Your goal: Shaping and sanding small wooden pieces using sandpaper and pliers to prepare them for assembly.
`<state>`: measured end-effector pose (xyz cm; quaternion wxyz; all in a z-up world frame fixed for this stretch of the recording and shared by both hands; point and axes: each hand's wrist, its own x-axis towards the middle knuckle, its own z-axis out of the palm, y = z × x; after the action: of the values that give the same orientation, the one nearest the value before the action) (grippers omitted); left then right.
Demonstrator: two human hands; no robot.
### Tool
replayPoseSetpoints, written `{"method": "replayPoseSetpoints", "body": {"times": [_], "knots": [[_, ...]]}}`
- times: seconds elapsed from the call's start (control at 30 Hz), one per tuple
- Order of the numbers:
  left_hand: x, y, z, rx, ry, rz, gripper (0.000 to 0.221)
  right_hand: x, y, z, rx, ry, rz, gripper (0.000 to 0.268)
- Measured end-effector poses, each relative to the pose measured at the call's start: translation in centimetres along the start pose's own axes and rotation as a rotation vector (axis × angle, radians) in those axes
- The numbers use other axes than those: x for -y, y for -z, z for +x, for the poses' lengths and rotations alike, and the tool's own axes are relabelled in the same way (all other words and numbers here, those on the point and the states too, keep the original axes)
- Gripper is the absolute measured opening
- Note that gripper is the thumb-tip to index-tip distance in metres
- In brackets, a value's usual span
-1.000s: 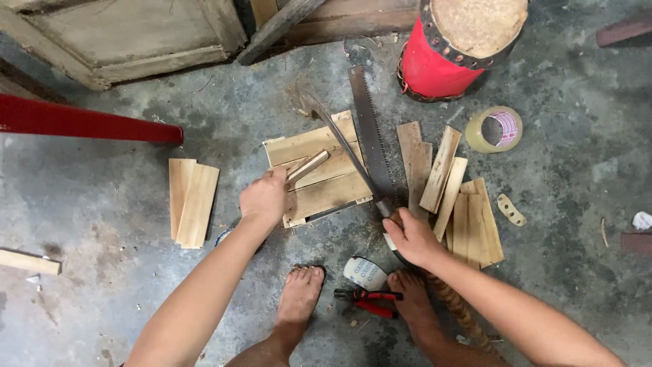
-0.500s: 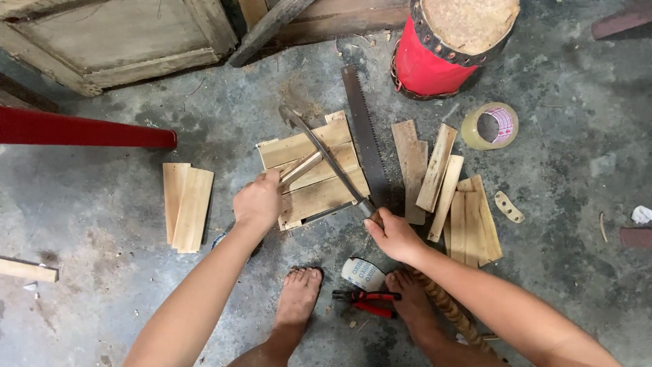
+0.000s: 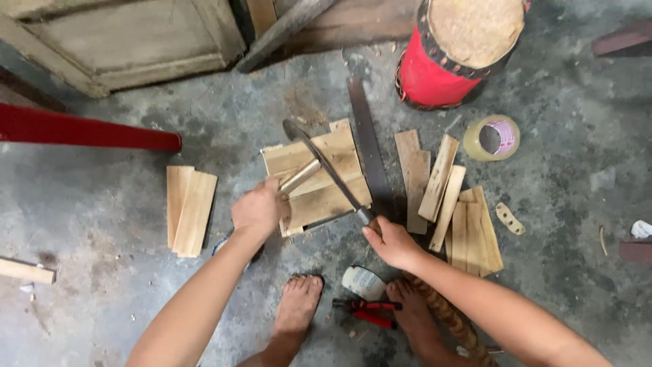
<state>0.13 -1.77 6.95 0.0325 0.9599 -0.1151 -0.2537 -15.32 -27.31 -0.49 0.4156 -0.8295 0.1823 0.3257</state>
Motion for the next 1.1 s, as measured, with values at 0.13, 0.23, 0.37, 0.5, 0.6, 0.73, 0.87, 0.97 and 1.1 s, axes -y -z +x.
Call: {"method": "replayPoseSetpoints", "body": {"times": [0.13, 0.23, 0.37, 0.5, 0.6, 0.73, 0.87, 0.97, 1.1], "knots": [[1.0, 0.0, 0.1, 0.012, -0.036, 0.02, 0.017, 0.0, -0.3, -0.3, -0.009, -0.015, 0.024, 0.05], [1.2, -1.9, 0.4, 0.012, -0.037, -0.002, 0.019, -0.1, -0.3, -0.4, -0.011, 0.002, 0.004, 0.051], [0.8, -0.6, 0.2, 0.032, -0.016, 0.01, 0.018, -0.3, 0.1, 0.3, 0.003, 0.012, -0.002, 0.049], [0.9, -0.3, 0.4, -0.002, -0.02, -0.033, 0.024, -0.9, -0.6, 1.0, -0.049, 0.047, 0.033, 0.047], [0.4, -0.6, 0.5, 0.046, 0.03, -0.066, 0.021, -0.2, -0.2, 1.1, -0.006, 0.017, -0.056, 0.049], [0.8, 0.4, 0.6, 0.008, 0.027, -0.016, 0.018, 0.2, 0.1, 1.1, -0.011, 0.025, -0.027, 0.049], [0.6, -1.2, 0.3, 0.036, 0.06, -0.091, 0.022, -0.2, -0.5, 1.6, -0.045, 0.049, -0.076, 0.055], [1.1, -1.0, 0.1, 0.024, 0.003, -0.026, 0.015, -0.9, -0.8, 1.8, -0.055, 0.048, -0.117, 0.054], [0.8, 1.2, -0.4, 0.035, 0.014, -0.099, 0.019, -0.5, -0.5, 2.2, -0.063, 0.07, -0.116, 0.051]]}}
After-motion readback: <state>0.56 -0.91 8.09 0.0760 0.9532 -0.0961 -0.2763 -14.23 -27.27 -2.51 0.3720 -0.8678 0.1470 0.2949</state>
